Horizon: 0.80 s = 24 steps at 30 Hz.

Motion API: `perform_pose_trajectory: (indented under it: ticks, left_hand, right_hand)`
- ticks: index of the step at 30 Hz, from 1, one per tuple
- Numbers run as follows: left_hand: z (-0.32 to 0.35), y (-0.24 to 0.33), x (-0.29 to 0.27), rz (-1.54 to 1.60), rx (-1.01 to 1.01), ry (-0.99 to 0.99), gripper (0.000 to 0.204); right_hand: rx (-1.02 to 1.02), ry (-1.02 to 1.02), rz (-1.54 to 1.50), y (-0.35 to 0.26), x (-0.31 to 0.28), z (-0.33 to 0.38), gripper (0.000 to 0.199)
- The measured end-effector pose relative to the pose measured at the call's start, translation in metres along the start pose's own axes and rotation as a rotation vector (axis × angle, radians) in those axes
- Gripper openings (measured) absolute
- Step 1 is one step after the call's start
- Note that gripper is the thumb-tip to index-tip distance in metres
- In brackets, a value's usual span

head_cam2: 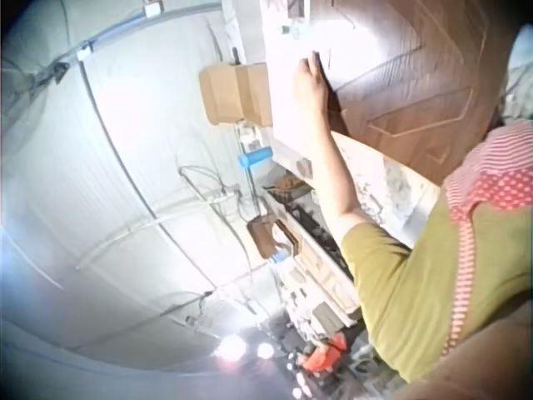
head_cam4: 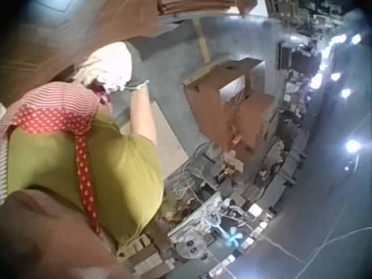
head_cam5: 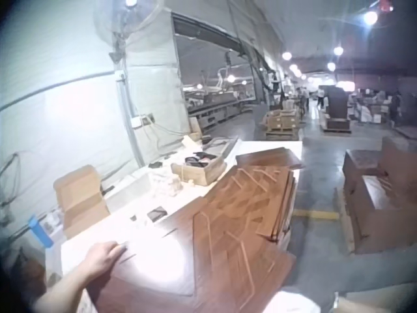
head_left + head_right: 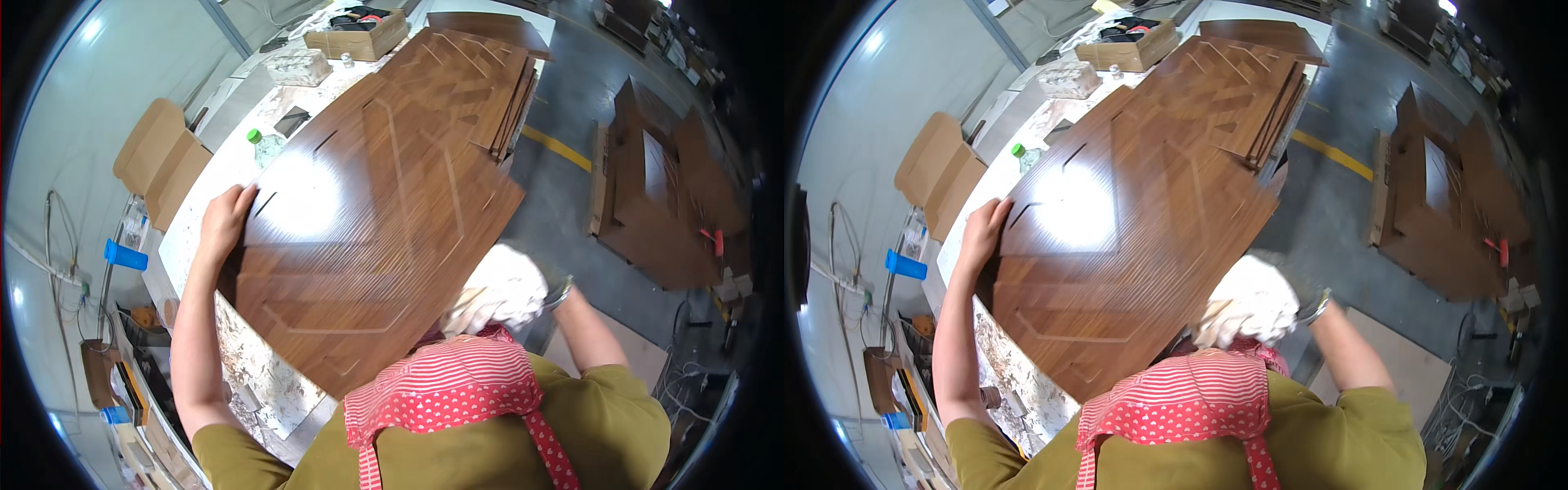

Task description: The person scrapes the surfaces and edges of wooden panels using a blade, applies liquid from a bottle, and wipes down the wooden panels with a cloth.

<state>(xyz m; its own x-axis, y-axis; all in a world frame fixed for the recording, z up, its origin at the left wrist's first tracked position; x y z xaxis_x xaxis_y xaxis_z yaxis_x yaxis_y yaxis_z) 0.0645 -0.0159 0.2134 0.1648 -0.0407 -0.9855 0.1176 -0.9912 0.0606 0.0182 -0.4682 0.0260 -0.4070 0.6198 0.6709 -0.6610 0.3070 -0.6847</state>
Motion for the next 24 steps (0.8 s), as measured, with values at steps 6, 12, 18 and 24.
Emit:
perform_pose_trajectory:
  ticks: [6, 12, 18, 24]
  left_hand:
    - [-0.115, 0.078, 0.062, 0.241, 0.059, 0.005, 0.051]
    - [-0.218, 0.170, 0.100, 0.222, 0.009, -0.040, 0.060]
    - [-0.282, 0.212, 0.149, 0.187, -0.042, -0.098, 0.059]
    - [-0.333, 0.224, 0.153, -0.191, -0.045, -0.060, 0.045]
  right_hand:
    - [-0.186, 0.116, 0.008, -0.169, -0.051, 0.006, 0.026]
    - [-0.371, 0.102, 0.227, -0.303, -0.122, -0.008, 0.023]
    - [-0.264, 0.070, 0.051, -0.346, -0.204, -0.045, 0.024]
    - [-0.226, 0.033, 0.958, -0.412, -0.211, -0.071, 0.035]
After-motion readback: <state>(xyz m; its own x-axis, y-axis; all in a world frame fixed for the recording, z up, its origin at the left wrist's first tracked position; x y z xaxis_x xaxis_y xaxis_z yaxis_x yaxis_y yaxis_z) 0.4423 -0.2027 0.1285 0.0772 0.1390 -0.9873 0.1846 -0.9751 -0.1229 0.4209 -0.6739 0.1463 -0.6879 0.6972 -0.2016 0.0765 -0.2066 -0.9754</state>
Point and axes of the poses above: each hand's wrist, its own z-axis away from the middle knuckle, its own x-axis out of the palm, y = z × x, the point moved 5 cm from there along -z, towards the middle knuckle, and after that the axes turned 13 degrees about -z, right-handed, at the moved point
